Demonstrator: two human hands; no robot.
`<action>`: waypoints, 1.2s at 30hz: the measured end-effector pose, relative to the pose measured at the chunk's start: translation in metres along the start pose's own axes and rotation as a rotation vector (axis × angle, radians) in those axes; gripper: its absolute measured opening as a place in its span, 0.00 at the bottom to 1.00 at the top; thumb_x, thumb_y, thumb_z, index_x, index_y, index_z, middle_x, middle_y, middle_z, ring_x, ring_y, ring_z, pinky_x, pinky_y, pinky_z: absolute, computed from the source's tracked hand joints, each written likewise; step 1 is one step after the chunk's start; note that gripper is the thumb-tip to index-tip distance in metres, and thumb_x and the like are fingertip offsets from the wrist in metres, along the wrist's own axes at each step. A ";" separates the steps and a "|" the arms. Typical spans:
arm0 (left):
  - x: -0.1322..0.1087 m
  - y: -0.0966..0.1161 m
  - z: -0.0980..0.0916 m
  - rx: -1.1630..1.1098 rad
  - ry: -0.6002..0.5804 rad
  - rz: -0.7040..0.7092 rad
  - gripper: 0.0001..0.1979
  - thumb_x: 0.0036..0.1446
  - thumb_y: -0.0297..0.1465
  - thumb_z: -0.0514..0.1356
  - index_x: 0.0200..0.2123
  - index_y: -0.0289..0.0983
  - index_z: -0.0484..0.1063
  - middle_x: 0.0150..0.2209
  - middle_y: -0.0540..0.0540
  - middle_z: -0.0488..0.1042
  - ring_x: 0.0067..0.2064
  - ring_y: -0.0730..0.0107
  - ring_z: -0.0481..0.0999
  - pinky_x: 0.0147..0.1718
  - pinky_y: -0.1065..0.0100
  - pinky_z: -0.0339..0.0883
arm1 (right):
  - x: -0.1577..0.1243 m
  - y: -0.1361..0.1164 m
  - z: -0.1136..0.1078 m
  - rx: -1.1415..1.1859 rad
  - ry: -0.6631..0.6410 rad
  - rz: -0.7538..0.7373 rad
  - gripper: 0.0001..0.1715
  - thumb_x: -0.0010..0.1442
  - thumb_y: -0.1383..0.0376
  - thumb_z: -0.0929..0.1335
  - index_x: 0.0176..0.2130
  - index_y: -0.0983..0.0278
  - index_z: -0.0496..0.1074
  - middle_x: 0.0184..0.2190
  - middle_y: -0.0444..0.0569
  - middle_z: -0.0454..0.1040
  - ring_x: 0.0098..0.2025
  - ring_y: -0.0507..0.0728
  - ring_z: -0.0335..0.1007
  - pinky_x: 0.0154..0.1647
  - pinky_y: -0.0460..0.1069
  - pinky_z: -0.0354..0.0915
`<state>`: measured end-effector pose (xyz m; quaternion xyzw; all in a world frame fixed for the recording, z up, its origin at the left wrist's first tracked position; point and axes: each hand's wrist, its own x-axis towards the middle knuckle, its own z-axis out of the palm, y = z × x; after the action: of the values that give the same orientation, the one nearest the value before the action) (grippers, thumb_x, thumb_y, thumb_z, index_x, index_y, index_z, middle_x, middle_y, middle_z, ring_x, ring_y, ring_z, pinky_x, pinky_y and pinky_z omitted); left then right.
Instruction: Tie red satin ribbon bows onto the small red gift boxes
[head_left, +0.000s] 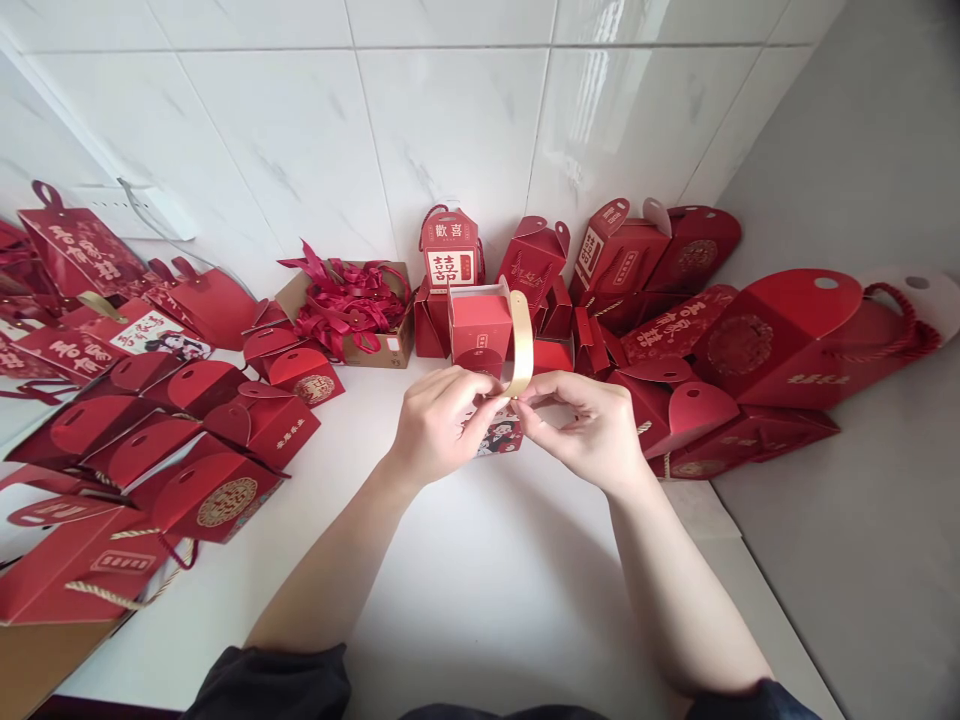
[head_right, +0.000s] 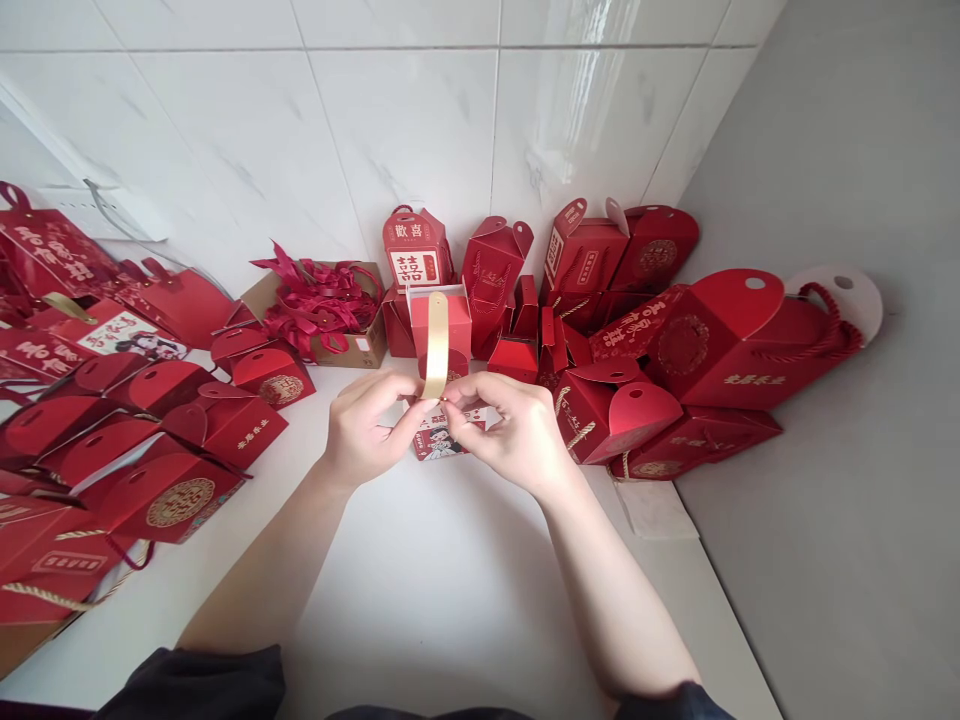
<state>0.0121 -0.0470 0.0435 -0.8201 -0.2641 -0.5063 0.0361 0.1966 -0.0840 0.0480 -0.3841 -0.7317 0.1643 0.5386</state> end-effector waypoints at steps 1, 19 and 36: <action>-0.001 0.000 0.001 -0.001 -0.002 0.001 0.05 0.59 0.28 0.62 0.30 0.38 0.68 0.29 0.48 0.78 0.29 0.70 0.75 0.31 0.67 0.66 | 0.000 0.000 0.000 0.000 0.001 0.007 0.02 0.59 0.68 0.71 0.35 0.62 0.74 0.31 0.45 0.79 0.30 0.52 0.76 0.34 0.47 0.74; 0.003 -0.001 0.002 -0.537 -0.015 -0.717 0.13 0.61 0.38 0.61 0.42 0.39 0.82 0.25 0.49 0.71 0.30 0.73 0.72 0.31 0.70 0.70 | 0.001 -0.002 0.002 0.125 -0.086 0.163 0.02 0.60 0.66 0.70 0.35 0.63 0.72 0.32 0.46 0.77 0.32 0.53 0.75 0.34 0.48 0.74; -0.003 -0.008 0.000 -0.853 -0.257 -0.744 0.17 0.66 0.37 0.53 0.38 0.33 0.79 0.34 0.43 0.72 0.36 0.67 0.70 0.39 0.66 0.67 | 0.002 -0.004 0.005 -0.012 -0.093 0.111 0.02 0.59 0.69 0.69 0.36 0.63 0.72 0.33 0.44 0.80 0.32 0.50 0.77 0.32 0.43 0.72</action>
<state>0.0076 -0.0410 0.0390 -0.6690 -0.3096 -0.4428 -0.5104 0.1901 -0.0844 0.0504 -0.4193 -0.7345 0.2069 0.4919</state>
